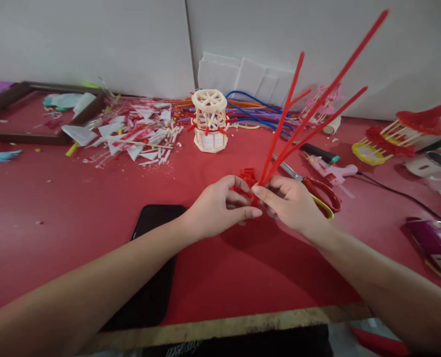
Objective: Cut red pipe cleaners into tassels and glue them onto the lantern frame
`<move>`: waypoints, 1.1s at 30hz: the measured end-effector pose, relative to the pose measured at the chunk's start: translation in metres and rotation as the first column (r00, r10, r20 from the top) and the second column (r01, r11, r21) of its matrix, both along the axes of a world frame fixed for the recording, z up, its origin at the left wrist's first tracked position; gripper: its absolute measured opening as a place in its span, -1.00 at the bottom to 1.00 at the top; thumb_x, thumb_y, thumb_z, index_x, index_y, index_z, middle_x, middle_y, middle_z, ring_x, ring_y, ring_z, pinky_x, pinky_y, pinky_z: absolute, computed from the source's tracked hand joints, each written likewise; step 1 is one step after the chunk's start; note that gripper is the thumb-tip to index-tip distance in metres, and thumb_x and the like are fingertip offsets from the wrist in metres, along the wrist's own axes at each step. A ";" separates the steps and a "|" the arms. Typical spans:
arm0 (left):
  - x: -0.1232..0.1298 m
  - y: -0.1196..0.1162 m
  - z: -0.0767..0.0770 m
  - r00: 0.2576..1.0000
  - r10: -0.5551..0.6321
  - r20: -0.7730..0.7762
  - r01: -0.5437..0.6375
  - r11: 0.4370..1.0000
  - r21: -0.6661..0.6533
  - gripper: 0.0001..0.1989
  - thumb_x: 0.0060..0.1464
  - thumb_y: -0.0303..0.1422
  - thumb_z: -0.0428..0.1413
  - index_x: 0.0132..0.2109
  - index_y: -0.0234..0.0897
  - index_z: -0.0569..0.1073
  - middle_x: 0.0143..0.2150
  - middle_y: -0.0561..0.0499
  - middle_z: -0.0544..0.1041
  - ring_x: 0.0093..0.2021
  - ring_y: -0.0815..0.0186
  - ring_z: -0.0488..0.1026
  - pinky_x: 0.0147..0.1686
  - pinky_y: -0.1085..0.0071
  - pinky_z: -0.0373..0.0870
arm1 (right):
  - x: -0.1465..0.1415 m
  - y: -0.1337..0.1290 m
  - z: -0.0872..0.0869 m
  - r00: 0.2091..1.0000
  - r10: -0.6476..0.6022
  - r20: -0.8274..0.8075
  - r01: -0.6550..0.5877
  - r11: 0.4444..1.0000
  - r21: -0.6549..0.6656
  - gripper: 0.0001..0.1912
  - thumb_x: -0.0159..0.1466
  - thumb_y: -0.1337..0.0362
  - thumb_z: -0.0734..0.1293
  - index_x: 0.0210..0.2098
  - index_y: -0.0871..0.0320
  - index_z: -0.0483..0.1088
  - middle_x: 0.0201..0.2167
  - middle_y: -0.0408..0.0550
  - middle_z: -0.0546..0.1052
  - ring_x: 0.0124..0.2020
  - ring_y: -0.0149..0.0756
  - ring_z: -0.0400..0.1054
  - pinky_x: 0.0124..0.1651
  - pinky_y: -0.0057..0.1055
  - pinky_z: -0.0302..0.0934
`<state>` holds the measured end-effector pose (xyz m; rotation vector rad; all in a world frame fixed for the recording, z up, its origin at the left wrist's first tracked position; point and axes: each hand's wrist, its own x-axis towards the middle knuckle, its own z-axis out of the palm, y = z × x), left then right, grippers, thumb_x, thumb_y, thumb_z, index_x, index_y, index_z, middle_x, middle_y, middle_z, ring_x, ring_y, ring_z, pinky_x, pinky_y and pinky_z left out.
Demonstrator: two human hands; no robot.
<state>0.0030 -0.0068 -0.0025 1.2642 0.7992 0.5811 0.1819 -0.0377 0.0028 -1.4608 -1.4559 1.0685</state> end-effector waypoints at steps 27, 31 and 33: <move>-0.004 0.011 -0.005 0.922 0.276 0.270 -0.171 0.919 -0.355 -0.70 -0.26 -0.34 0.47 -0.42 -0.34 0.52 -0.36 0.08 0.62 -0.39 0.46 0.53 -0.36 0.57 0.50 | -0.002 -0.010 -0.008 0.886 -0.178 0.428 -0.250 0.596 0.763 -0.88 0.28 0.40 0.39 -0.19 0.13 0.53 -0.28 -0.04 0.63 -0.25 -0.30 0.53 -0.10 -0.39 0.44; -0.005 0.010 -0.006 0.905 0.291 0.310 -0.170 0.916 -0.364 -0.73 -0.25 -0.36 0.47 -0.45 -0.32 0.52 -0.43 0.14 0.60 -0.41 0.48 0.54 -0.32 0.55 0.54 | -0.002 -0.010 -0.009 0.886 -0.192 0.421 -0.228 0.610 0.758 -0.89 0.28 0.39 0.39 -0.21 0.11 0.54 -0.29 -0.06 0.65 -0.27 -0.30 0.55 -0.12 -0.40 0.46; -0.005 0.011 -0.006 0.907 0.290 0.306 -0.173 0.918 -0.357 -0.74 -0.23 -0.36 0.46 -0.45 -0.32 0.53 -0.46 0.14 0.59 -0.44 0.49 0.52 -0.36 0.57 0.53 | -0.003 -0.010 -0.008 0.892 -0.182 0.414 -0.226 0.615 0.756 -0.88 0.29 0.39 0.39 -0.21 0.09 0.55 -0.29 -0.07 0.66 -0.28 -0.30 0.56 -0.14 -0.39 0.47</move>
